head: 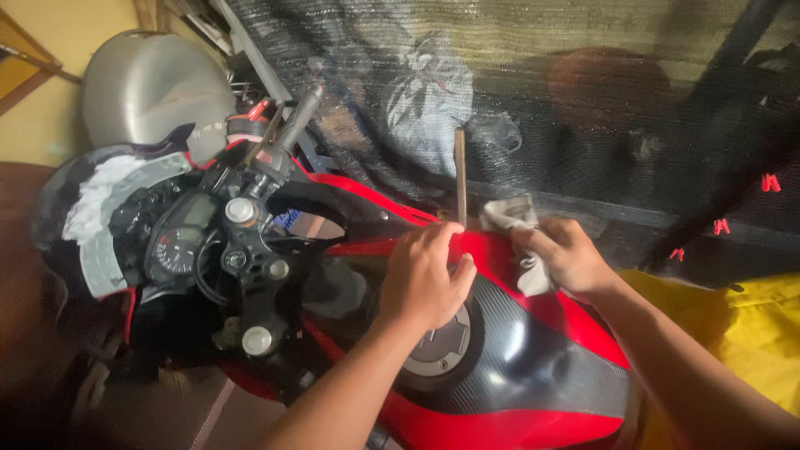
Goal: The person wipes the fuel tank and seat of a motorcycle and the hood of a car with a cloth.
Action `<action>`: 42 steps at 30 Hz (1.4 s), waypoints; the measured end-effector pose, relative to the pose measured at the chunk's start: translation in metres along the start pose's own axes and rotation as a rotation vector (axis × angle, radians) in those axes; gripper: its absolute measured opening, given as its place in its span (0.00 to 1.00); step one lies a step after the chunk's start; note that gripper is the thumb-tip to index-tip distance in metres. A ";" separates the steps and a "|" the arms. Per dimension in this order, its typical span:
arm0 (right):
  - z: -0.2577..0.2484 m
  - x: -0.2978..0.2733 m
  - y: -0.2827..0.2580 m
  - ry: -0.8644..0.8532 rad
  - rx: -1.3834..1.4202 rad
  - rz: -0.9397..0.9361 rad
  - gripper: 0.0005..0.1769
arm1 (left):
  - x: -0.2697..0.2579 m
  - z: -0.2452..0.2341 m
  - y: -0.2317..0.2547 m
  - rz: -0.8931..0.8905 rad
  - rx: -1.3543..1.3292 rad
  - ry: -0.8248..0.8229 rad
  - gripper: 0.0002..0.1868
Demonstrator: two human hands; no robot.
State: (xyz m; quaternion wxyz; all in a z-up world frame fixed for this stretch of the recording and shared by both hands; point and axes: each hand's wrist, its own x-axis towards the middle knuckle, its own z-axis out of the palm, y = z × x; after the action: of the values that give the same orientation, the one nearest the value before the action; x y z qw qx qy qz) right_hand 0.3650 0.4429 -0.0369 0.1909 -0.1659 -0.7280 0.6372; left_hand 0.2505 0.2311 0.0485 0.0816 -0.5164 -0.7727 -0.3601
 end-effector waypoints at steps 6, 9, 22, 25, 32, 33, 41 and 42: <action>-0.017 0.024 0.047 0.108 0.141 0.295 0.18 | 0.000 0.000 -0.001 -0.068 -0.016 -0.025 0.20; -0.025 0.039 0.083 0.046 0.198 0.339 0.16 | 0.003 -0.002 0.000 -0.027 0.016 -0.026 0.20; -0.051 0.070 0.104 -0.043 0.274 0.556 0.16 | 0.060 0.029 -0.017 -0.460 0.129 -0.352 0.20; -0.048 0.102 0.133 0.027 0.173 0.540 0.16 | 0.063 0.039 -0.032 -0.571 0.113 -0.318 0.24; -0.033 0.143 0.134 -0.109 -0.211 0.373 0.18 | 0.079 0.074 -0.041 -0.740 0.119 -0.259 0.21; -0.029 0.144 0.129 -0.149 -0.210 0.368 0.18 | 0.078 0.073 -0.047 -0.828 0.128 -0.300 0.21; -0.015 0.165 0.107 -0.114 -0.172 0.273 0.16 | 0.103 0.076 -0.123 -0.585 0.264 -0.211 0.24; -0.011 0.170 0.106 -0.082 -0.076 0.276 0.15 | 0.104 0.075 -0.129 -0.496 0.276 -0.156 0.24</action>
State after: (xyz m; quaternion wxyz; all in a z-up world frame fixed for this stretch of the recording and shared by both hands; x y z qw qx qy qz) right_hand 0.2219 0.5488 -0.1294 0.0649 -0.2453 -0.7291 0.6356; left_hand 0.1113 0.3293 -0.0147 0.0009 -0.3220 -0.9209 -0.2196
